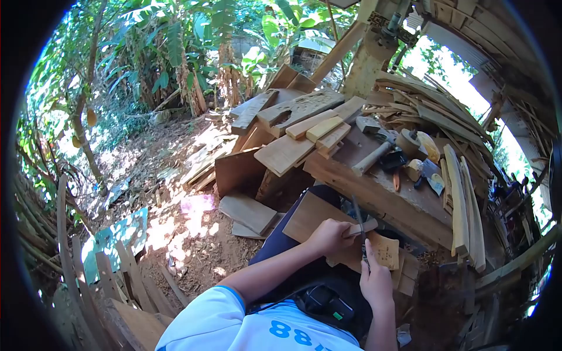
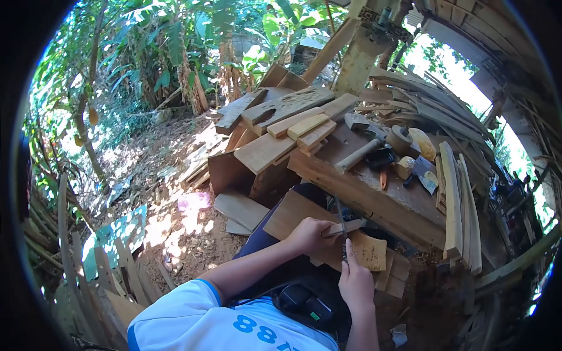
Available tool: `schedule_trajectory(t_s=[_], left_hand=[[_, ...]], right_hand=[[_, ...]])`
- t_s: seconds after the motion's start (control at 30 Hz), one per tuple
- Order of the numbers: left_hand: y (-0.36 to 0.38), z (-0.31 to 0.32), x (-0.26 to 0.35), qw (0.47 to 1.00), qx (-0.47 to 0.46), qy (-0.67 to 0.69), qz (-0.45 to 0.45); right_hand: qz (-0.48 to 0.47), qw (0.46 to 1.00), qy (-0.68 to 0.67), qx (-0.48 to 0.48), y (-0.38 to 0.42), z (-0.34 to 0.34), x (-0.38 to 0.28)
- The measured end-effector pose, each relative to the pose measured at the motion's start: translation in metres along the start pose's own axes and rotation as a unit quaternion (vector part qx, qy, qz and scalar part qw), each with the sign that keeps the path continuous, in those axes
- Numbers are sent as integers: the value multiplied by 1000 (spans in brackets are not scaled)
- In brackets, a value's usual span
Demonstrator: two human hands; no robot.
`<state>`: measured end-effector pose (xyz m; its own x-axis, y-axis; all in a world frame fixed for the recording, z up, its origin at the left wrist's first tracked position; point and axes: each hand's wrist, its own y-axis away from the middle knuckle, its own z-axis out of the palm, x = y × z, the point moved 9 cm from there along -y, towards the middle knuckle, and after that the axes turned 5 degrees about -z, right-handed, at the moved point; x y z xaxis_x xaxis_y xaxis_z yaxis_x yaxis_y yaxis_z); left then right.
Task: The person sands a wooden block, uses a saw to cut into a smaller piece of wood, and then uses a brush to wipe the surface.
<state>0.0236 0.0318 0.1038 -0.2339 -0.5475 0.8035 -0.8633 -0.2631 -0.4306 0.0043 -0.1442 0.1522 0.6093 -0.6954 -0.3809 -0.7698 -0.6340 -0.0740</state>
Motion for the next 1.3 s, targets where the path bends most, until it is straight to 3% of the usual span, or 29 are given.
schedule_trajectory(t_s=[0.27, 0.67, 0.83, 0.9, 1.2, 1.3], left_hand=[[5, 14, 5, 999, -28, -16, 5], [6, -24, 1, 997, 51, 21, -61], [11, -17, 0, 998, 56, -8, -30], [9, -22, 2, 998, 65, 4, -24], [14, -18, 15, 997, 36, -71, 10], [15, -22, 10, 995, 32, -73, -55]], right_hand=[[27, 1000, -1, -8, 15, 0, 1], [3, 999, -24, -29, 25, 4, 1], [8, 999, -37, -8, 24, -1, 2], [-21, 999, 39, -24, 12, 2, -4], [-40, 999, 2, -15, 23, 7, 3], [-6, 1000, -24, -15, 32, 2, 5]])
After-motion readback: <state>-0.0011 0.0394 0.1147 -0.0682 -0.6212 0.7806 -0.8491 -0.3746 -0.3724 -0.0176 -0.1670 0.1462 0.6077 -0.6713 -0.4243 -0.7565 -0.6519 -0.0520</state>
